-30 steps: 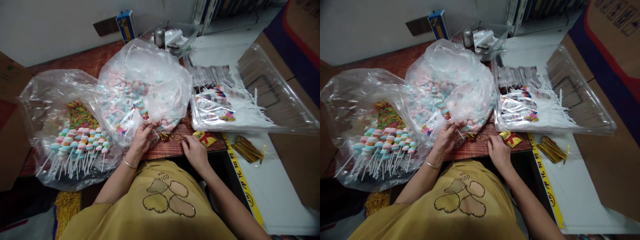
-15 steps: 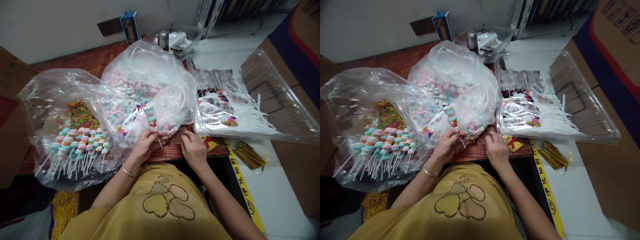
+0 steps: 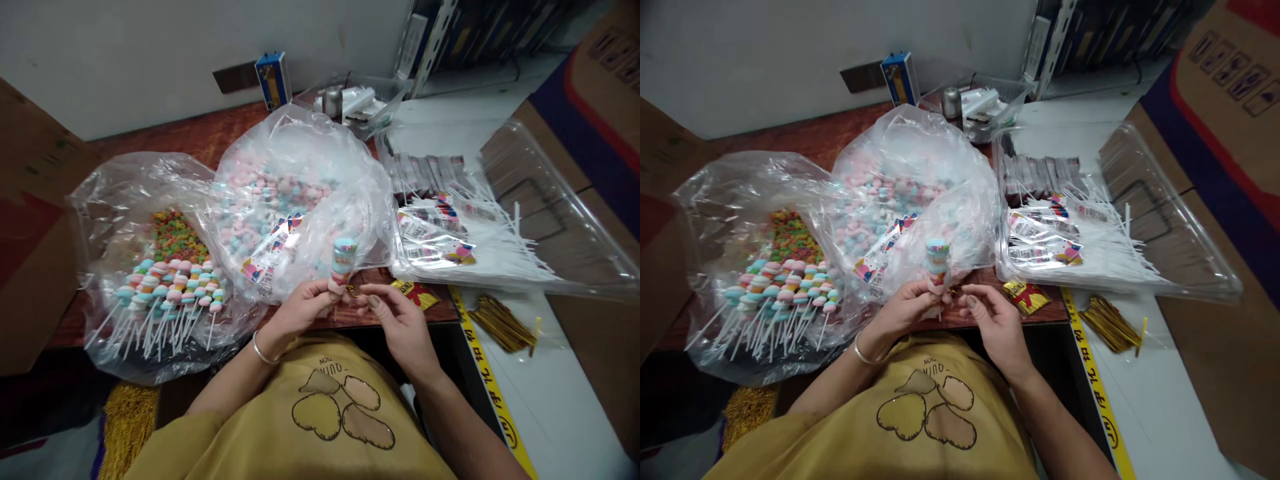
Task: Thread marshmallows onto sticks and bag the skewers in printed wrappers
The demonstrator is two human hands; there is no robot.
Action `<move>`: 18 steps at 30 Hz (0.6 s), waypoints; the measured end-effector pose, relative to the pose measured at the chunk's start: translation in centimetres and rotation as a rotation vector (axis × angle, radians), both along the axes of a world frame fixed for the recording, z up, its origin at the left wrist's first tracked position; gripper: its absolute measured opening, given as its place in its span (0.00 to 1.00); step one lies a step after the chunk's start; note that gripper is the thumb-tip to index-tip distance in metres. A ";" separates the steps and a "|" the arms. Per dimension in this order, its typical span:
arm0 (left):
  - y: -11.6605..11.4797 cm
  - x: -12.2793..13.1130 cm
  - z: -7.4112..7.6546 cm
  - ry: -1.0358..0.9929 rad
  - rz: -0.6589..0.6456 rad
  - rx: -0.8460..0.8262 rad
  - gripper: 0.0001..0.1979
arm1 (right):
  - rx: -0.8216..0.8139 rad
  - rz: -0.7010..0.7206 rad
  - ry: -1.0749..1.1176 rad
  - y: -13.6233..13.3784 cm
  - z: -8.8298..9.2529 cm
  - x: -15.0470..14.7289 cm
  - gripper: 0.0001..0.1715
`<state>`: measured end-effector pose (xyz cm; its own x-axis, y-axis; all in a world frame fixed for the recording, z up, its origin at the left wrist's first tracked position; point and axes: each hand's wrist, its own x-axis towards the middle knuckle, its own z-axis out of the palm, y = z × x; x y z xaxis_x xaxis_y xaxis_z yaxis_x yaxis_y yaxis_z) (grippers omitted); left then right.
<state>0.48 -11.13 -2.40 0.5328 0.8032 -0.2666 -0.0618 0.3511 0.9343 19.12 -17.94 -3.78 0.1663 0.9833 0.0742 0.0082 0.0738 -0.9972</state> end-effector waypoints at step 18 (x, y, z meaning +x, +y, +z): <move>0.1 0.1 0.8 0.194 -0.137 0.430 0.18 | -0.482 0.135 0.778 0.4 0.9 0.2 0.27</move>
<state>0.61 -10.99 -1.64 0.6146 0.7882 -0.0313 0.1478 -0.0761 0.9861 19.28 -17.58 -2.84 -0.1202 0.8936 -0.4324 -0.6552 -0.3986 -0.6417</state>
